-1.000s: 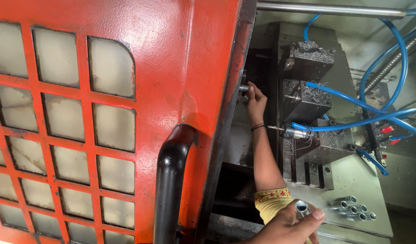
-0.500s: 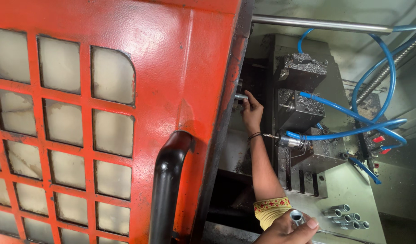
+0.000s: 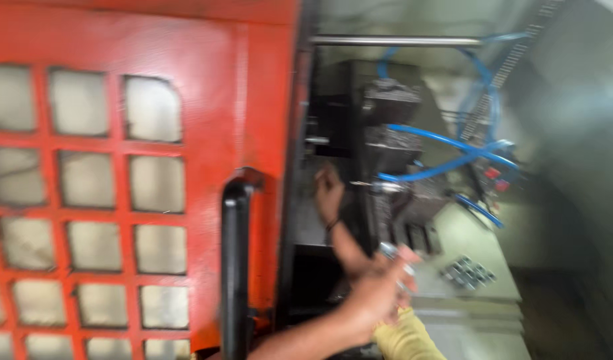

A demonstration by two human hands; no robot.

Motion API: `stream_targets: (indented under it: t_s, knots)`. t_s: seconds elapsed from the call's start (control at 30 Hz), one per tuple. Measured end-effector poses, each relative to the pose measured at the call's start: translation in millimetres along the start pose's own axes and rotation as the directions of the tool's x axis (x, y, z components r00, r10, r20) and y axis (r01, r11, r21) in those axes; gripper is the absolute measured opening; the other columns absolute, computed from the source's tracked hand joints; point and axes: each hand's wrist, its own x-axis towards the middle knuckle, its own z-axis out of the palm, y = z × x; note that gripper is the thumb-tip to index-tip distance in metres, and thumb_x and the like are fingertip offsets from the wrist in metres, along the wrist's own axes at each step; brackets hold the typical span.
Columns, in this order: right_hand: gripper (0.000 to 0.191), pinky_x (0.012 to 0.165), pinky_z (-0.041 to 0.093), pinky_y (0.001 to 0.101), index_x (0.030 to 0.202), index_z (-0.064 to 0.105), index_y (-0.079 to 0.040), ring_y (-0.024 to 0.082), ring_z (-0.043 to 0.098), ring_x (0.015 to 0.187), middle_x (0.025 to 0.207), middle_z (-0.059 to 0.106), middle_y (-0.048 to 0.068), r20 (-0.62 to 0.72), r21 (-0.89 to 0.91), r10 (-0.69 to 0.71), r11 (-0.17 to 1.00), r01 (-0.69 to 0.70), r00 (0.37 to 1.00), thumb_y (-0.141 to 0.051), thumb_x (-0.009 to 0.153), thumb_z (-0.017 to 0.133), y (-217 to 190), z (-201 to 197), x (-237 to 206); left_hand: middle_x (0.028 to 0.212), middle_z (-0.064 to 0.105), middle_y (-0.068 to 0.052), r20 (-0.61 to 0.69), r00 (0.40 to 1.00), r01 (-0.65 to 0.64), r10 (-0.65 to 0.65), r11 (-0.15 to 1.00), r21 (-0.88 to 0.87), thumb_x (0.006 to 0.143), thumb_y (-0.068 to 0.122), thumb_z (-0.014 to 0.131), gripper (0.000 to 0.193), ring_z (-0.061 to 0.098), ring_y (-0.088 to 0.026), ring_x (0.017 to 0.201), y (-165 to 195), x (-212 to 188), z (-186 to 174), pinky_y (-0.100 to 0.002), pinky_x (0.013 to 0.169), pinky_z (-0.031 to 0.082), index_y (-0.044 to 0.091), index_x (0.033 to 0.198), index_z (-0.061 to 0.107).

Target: The person repeatedly picks up small cylindrical metal parts, inserts them into a red industrial machine, and presses a button on the control panel. After each cycle, the person removes the processed parts and places them into a cardboard box.

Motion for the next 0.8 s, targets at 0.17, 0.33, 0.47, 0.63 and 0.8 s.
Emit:
stream_targets:
  t_s: [0.17, 0.33, 0.47, 0.63, 0.8]
  knots:
    - [0.031, 0.092, 0.053, 0.0226, 0.125, 0.060, -0.016, 0.010, 0.061, 0.108, 0.123, 0.061, 0.000, 0.039, 0.482, 0.099, 0.870, -0.106, 0.994, -0.031, 0.097, 0.059, -116, -119, -170, 0.078, 0.056, 0.002, -0.016, 0.998, -0.058, 0.056, 0.985, -0.161, 0.104, 0.047, 0.047, 0.035, 0.052, -0.008, 0.057, 1, -46, 0, -0.023, 0.038, 0.034, 0.016, 0.117, 0.059]
    - [0.017, 0.078, 0.061, 0.0367, 0.100, 0.063, -0.001, 0.022, 0.066, 0.092, 0.109, 0.066, 0.014, -0.467, -0.063, -0.214, 0.976, 0.209, 0.858, -0.016, 0.108, 0.065, -269, -276, -218, 0.077, 0.055, 0.001, 0.016, 0.999, -0.035, 0.037, 0.992, -0.123, 0.102, 0.048, 0.045, 0.039, 0.050, -0.010, 0.059, -10, -80, 2, -0.026, 0.040, 0.035, 0.015, 0.118, 0.058]
    - [0.028, 0.068, 0.057, 0.0302, 0.126, 0.066, 0.000, 0.015, 0.061, 0.092, 0.098, 0.054, 0.004, -0.656, -0.502, -0.444, 0.860, 0.085, 0.610, -0.014, 0.111, 0.048, -379, -437, -216, 0.078, 0.053, -0.001, 0.001, 1.000, -0.005, 0.005, 1.000, -0.022, 0.102, 0.053, 0.043, 0.042, 0.049, -0.011, 0.061, -20, -94, 6, -0.026, 0.039, 0.033, 0.016, 0.118, 0.056]
    - [0.053, 0.057, 0.066, 0.0332, 0.140, 0.061, -0.010, 0.012, 0.064, 0.084, 0.109, 0.045, 0.000, -0.682, -0.616, -0.399, 0.765, -0.187, 0.613, 0.007, 0.090, 0.050, -414, -569, -166, 0.079, 0.052, -0.001, 0.005, 1.000, -0.008, 0.008, 0.998, 0.059, 0.103, 0.051, 0.043, 0.041, 0.048, -0.012, 0.061, -29, -95, 12, -0.027, 0.040, 0.031, 0.015, 0.120, 0.052]
    - [0.051, 0.056, 0.063, 0.0329, 0.140, 0.064, -0.013, 0.013, 0.068, 0.077, 0.098, 0.055, 0.001, -0.649, -0.501, -0.038, 0.773, -0.389, 0.760, 0.000, 0.093, 0.050, -430, -620, -160, 0.080, 0.052, -0.002, 0.014, 1.000, -0.003, 0.002, 0.996, 0.094, 0.104, 0.051, 0.043, 0.042, 0.048, -0.012, 0.061, -33, -91, 12, -0.027, 0.040, 0.031, 0.014, 0.121, 0.052]
